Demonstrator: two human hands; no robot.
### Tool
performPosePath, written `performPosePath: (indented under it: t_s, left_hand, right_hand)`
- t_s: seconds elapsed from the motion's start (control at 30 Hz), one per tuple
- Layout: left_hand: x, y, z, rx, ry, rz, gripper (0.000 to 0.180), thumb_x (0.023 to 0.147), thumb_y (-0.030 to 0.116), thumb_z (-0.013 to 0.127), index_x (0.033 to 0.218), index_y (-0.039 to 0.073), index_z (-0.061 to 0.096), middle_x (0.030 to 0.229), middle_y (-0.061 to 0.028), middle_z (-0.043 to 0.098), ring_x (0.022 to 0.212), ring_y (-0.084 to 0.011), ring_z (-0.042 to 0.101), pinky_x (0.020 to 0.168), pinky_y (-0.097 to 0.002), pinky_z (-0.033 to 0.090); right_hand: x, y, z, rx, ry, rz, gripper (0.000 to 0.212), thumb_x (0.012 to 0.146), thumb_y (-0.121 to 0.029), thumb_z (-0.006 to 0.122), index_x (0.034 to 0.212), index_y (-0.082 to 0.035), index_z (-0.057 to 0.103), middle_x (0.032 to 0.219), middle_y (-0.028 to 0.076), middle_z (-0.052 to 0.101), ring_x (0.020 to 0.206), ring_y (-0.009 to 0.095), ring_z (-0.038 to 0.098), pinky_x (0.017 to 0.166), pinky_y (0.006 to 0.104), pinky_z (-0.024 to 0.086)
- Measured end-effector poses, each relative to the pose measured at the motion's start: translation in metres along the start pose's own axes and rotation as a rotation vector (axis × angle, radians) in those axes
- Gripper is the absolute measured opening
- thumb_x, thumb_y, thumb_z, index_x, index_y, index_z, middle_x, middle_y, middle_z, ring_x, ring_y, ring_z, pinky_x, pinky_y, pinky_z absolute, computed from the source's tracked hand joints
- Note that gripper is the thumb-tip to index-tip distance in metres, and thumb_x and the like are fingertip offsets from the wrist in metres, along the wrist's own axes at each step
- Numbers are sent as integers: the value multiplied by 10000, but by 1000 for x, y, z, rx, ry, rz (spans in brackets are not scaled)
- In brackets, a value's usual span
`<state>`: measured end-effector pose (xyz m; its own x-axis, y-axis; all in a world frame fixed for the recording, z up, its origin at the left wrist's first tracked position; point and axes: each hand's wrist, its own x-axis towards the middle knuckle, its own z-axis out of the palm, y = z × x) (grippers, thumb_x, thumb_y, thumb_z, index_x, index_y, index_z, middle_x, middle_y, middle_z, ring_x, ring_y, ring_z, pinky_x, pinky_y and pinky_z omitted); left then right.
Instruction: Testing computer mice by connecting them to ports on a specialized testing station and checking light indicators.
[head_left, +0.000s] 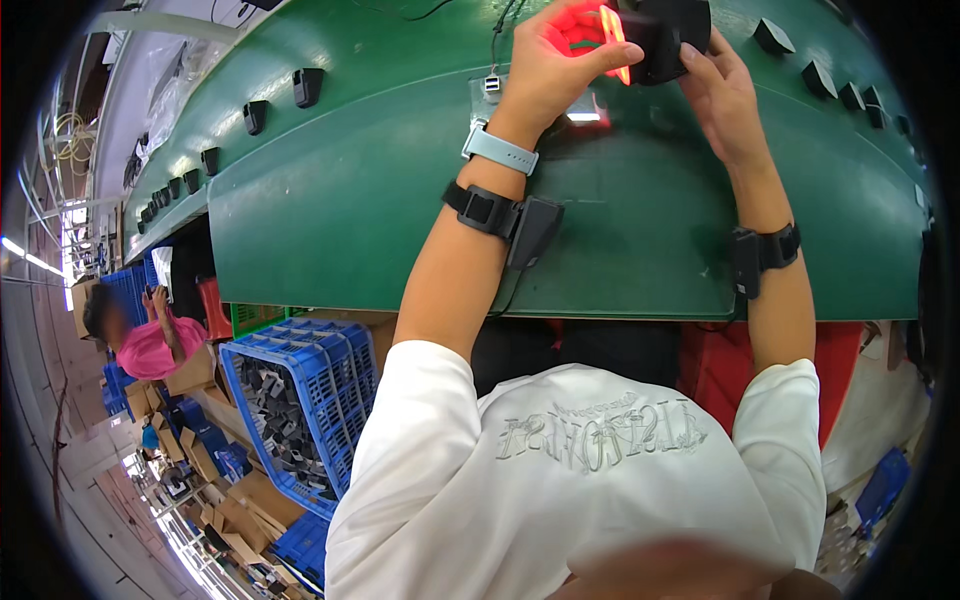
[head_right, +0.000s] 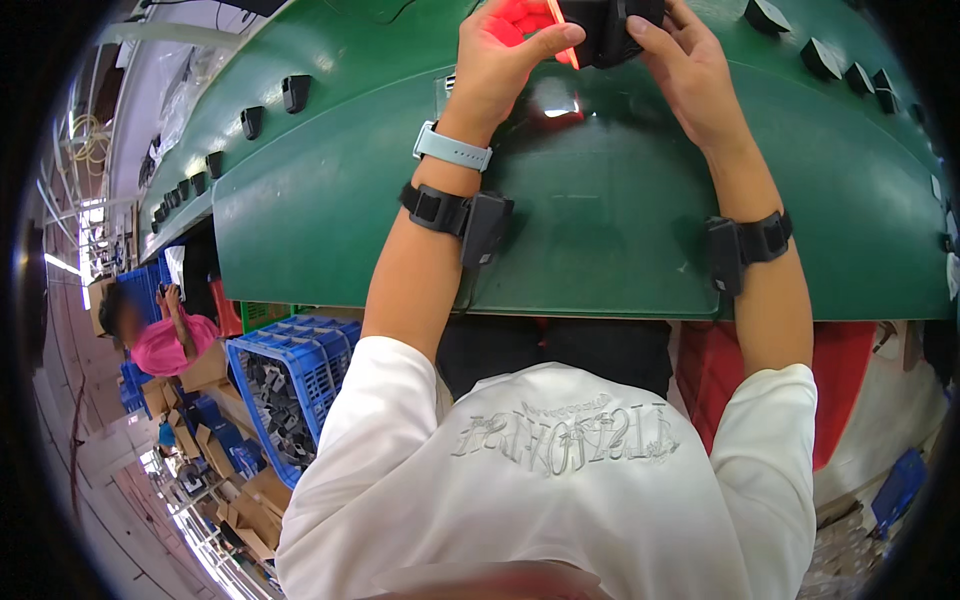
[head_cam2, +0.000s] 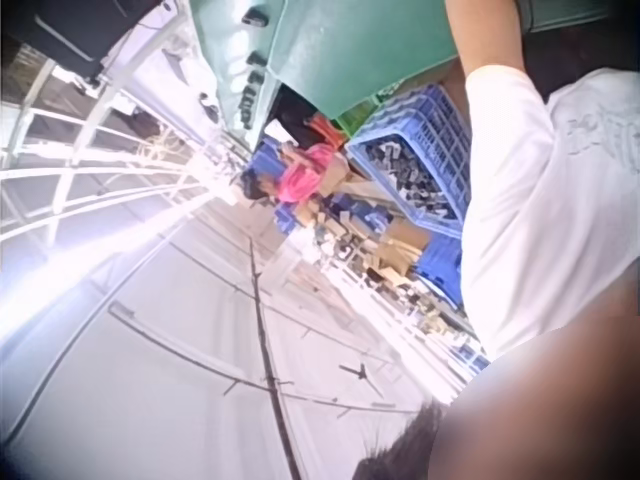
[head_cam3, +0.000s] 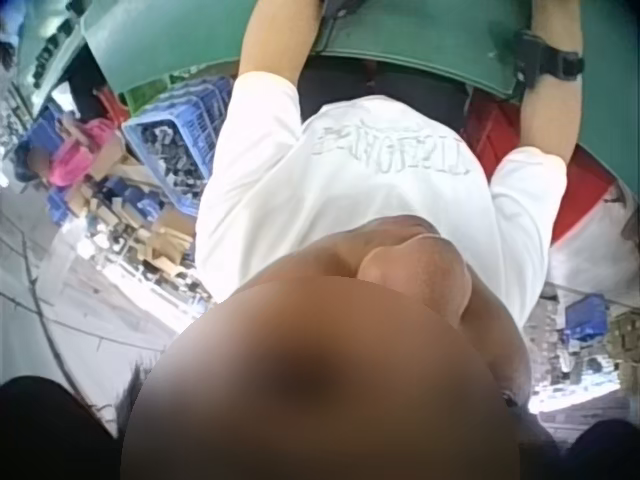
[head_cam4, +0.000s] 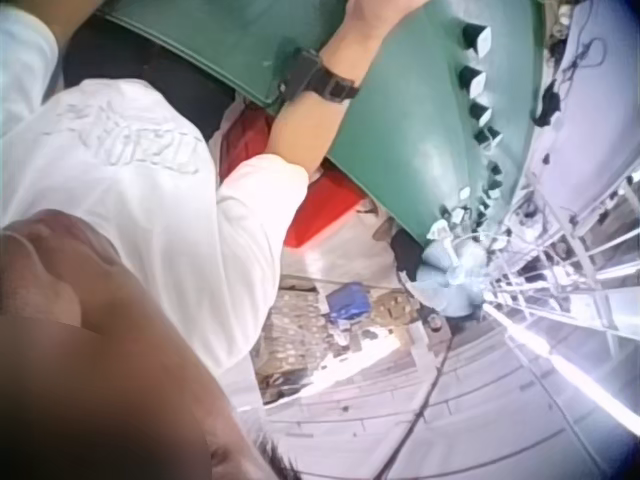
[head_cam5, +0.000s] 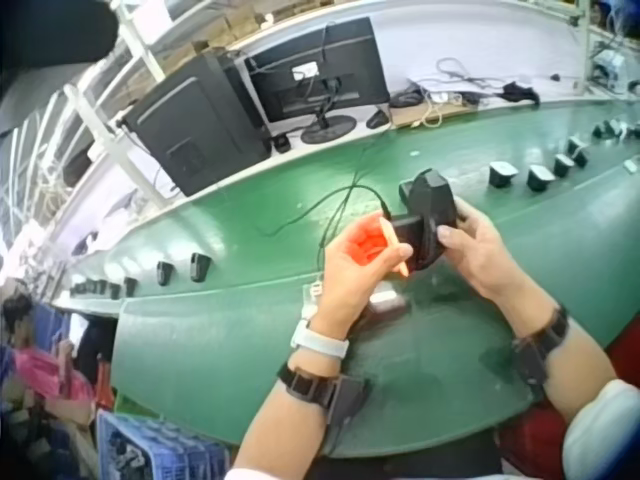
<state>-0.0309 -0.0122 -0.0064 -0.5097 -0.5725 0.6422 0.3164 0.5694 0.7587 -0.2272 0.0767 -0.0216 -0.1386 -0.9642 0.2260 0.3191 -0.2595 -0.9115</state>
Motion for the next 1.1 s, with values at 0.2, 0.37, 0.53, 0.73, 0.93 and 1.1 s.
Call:
performPosePath:
  t_s: [0.2,0.37,0.53,0.73,0.93,1.1]
  left_hand:
    - [-2,5,0,-292,138,-481,445,764,-14,804,1173,-14,630,888,-44,699,799,-126,665,735,-268,562]
    - [-2,11,-1,-399,-68,-507,545,812,-111,723,1321,-48,538,1106,-112,687,983,-173,677,867,-295,572]
    - [-3,8,-3,-395,-94,-531,556,793,-130,725,1305,-52,523,1137,-98,664,1000,-165,664,878,-291,567]
    - [-9,4,-6,-416,-125,-579,441,783,-95,758,1178,-52,568,1074,-101,672,929,-152,668,823,-290,571]
    - [-8,0,-6,-343,-138,-671,449,750,-63,812,1134,-58,579,1065,-122,678,884,-148,673,786,-272,565]
    - [-7,8,-3,-372,-94,-583,524,726,-56,846,1170,-62,567,1033,-89,658,935,-166,675,794,-279,579]
  right_hand:
    - [-1,7,8,-203,168,-131,539,952,-91,666,1423,50,444,1319,110,598,1231,186,570,1079,335,422]
    - [-14,-6,24,-593,140,-446,700,806,-43,790,1422,40,466,1353,117,571,1251,196,543,1097,328,398]
    - [-18,-16,26,-800,135,-546,712,747,-98,843,1375,23,530,1315,118,600,1210,215,574,1073,338,423]
    - [-18,-22,30,-893,152,-672,703,699,-169,879,1323,-18,592,1245,135,644,1137,258,628,1002,355,482]
    - [-18,-30,37,-912,155,-684,709,675,-185,887,1305,-29,603,1213,127,659,1106,274,641,977,353,495]
    - [-20,-26,31,-870,172,-622,702,681,-184,882,1303,-21,601,1209,123,661,1093,246,644,974,343,495]
